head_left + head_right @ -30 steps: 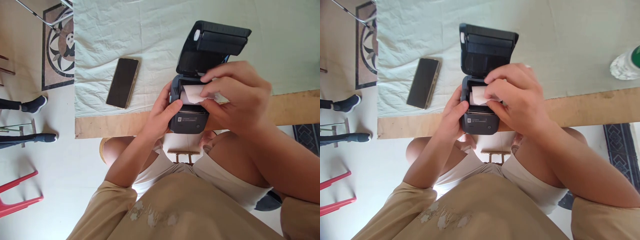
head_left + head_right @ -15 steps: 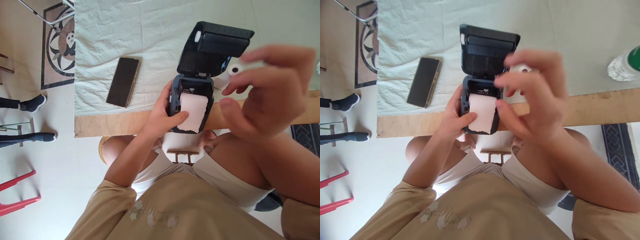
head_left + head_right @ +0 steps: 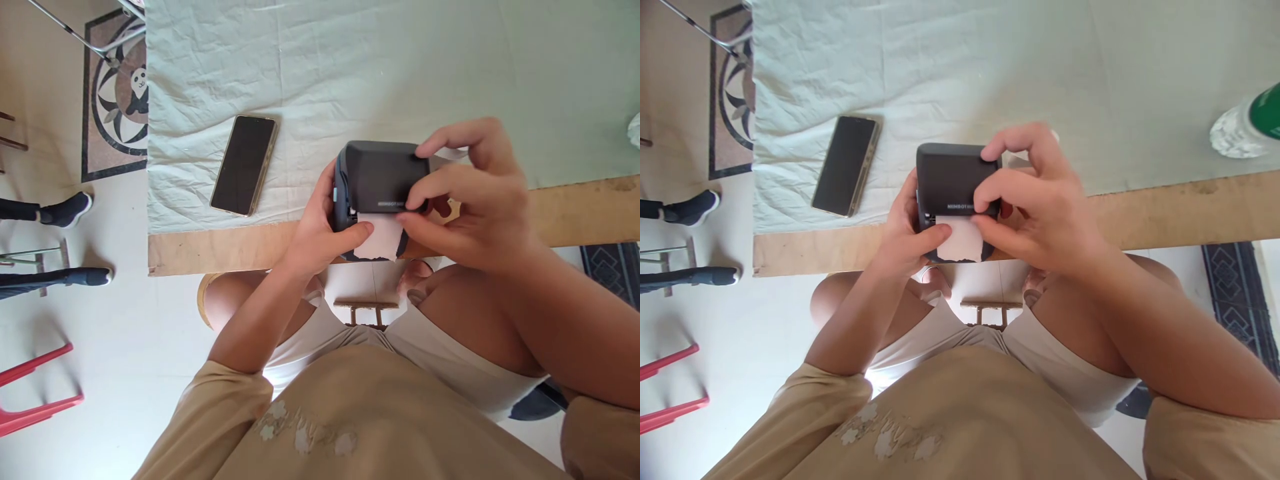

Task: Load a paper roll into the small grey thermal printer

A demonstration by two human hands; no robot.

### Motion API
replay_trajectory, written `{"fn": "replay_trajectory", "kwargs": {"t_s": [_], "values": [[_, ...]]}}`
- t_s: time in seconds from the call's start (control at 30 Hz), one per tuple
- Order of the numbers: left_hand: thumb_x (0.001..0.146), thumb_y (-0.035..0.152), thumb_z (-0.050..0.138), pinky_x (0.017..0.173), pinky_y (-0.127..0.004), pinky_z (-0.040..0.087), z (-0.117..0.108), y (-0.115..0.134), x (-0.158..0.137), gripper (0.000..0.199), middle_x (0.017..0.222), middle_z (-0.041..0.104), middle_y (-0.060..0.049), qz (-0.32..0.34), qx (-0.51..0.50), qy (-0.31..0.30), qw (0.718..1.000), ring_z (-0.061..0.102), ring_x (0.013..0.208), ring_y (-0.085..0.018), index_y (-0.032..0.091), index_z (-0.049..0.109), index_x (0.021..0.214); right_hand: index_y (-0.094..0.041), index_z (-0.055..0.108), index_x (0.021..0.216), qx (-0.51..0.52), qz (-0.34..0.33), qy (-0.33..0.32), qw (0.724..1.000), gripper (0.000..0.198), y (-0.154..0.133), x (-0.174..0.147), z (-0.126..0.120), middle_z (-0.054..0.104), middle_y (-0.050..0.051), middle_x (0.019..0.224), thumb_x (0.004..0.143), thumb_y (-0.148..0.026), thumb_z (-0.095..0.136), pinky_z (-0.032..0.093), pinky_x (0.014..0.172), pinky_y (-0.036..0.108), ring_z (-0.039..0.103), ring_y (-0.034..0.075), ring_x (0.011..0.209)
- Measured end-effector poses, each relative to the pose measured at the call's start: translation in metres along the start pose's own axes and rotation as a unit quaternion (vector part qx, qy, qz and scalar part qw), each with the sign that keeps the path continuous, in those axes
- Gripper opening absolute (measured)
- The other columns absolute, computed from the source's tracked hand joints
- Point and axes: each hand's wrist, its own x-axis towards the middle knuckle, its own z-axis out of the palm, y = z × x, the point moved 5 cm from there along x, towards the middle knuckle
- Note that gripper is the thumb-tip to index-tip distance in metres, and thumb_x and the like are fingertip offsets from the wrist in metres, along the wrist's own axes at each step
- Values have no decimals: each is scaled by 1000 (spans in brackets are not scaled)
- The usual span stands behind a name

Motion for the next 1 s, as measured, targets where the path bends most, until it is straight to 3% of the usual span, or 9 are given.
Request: {"fn": "replay_trajectory", "kwargs": {"t_s": [0.07, 0.13, 0.2, 0.33, 0.47, 0.6, 0.7, 0.83, 1.0], "values": [[74, 62, 107, 107, -47, 72, 1, 1, 0, 92, 157, 74, -7, 2, -12, 9, 1000, 77, 140, -40, 35, 67, 152, -23, 69, 101, 20, -2, -26, 999, 10, 0, -3, 4, 64, 6, 148, 102, -24, 79, 54, 54, 27, 46, 1, 64], [71, 68, 107, 118, -50, 69, 2, 3, -2, 90, 156, 75, -7, 18, -24, 17, 999, 74, 147, -42, 34, 71, 147, -26, 71, 112, 51, 27, -41, 998, 13, 2, -8, 6, 61, 6, 155, 104, -33, 79, 57, 55, 26, 55, 3, 69], [79, 69, 103, 119, -50, 68, 1, 2, -3, 82, 152, 78, -6, 30, -26, 20, 999, 75, 146, -40, 35, 73, 147, -33, 69, 136, 101, 84, -58, 990, 34, 7, -13, 9, 59, 7, 161, 105, -39, 80, 58, 56, 25, 64, 6, 77], [85, 68, 98, 105, -48, 71, 3, 2, -1, 82, 146, 80, -6, 49, -29, -32, 998, 80, 133, -39, 36, 69, 155, -48, 39, 170, 202, 177, -114, 956, 75, 22, -25, 21, 61, 4, 158, 106, -48, 78, 59, 55, 22, 66, 6, 77], [71, 66, 108, 106, -52, 70, 1, 8, 2, 93, 143, 83, -8, -23, -18, 11, 999, 75, 139, -48, 33, 71, 149, -47, 30, 171, 263, 166, -132, 941, 79, 32, -27, 34, 69, 1, 131, 107, -52, 76, 60, 60, 21, 69, 11, 84], [64, 63, 113, 115, -57, 69, 4, 16, 1, 93, 149, 82, -9, -55, -20, 30, 998, 70, 149, -53, 34, 73, 143, -45, 32, 168, 275, 155, -125, 941, 74, 35, -23, 38, 69, 2, 126, 108, -54, 74, 56, 60, 20, 70, 12, 90], [77, 73, 101, 132, -55, 61, 11, 16, 1, 81, 162, 76, -5, -11, -26, 25, 999, 60, 166, -48, 35, 74, 142, -47, 33, 171, 258, 164, -123, 944, 75, 36, -22, 32, 69, 1, 127, 109, -61, 72, 59, 64, 23, 68, 11, 85], [109, 78, 61, 145, -51, 49, 19, 13, 3, 61, 170, 70, 1, 49, -71, 26, 996, 48, 179, -31, 37, 65, 154, -50, 36, 177, 221, 197, -131, 946, 82, 44, -25, 25, 65, 4, 149, 106, -67, 75, 63, 69, 24, 70, 11, 90], [108, 73, 65, 144, -47, 50, 19, 11, 7, 46, 162, 78, 4, 27, -96, 36, 994, 57, 169, -33, 38, 74, 137, -52, 35, 180, 228, 206, -97, 947, 90, 44, -32, 27, 49, 7, 178, 103, -69, 79, 64, 67, 22, 71, 7, 87]]}}
